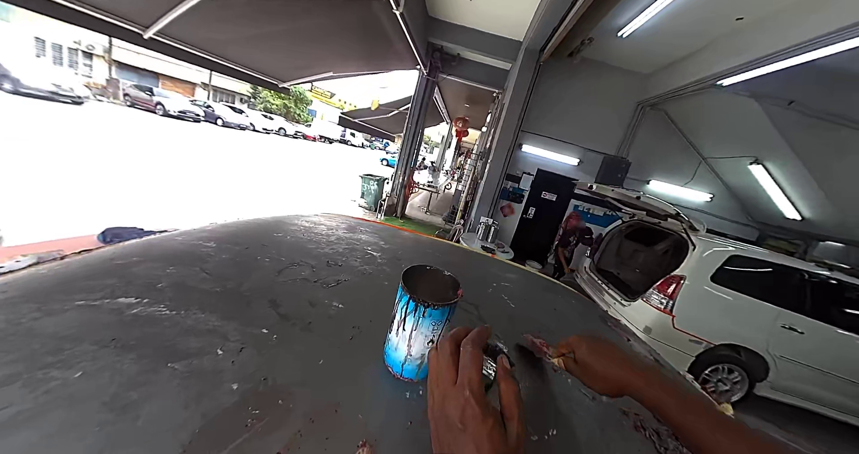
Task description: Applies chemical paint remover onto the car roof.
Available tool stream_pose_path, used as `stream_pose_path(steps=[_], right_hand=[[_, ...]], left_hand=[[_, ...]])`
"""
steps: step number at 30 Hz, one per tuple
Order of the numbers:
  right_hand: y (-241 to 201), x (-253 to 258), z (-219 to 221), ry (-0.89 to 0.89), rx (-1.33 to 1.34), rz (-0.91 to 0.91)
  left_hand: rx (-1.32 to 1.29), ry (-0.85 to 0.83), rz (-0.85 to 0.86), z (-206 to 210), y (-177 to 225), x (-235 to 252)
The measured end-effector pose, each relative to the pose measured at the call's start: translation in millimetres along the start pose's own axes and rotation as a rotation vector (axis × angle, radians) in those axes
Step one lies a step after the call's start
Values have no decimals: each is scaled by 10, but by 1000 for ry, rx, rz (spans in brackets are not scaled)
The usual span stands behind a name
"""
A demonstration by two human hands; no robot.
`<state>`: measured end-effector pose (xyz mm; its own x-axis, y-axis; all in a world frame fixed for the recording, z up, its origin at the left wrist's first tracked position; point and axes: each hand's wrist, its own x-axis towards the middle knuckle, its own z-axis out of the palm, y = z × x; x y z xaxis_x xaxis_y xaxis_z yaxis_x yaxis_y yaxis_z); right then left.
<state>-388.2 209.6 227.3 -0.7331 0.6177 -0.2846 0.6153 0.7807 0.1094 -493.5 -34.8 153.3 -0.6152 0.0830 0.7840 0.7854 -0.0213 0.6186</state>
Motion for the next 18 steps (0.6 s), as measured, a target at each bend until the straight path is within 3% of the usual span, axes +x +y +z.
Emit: stream_pose_path(steps=[13,18], right_hand=[[-12,-230,-84,-39,-45,-21],[22,31,41,-3,-31,12]], left_hand=[[-20,-1,-15,-14,53,8],[-11,-17,-8,17,56,-56]])
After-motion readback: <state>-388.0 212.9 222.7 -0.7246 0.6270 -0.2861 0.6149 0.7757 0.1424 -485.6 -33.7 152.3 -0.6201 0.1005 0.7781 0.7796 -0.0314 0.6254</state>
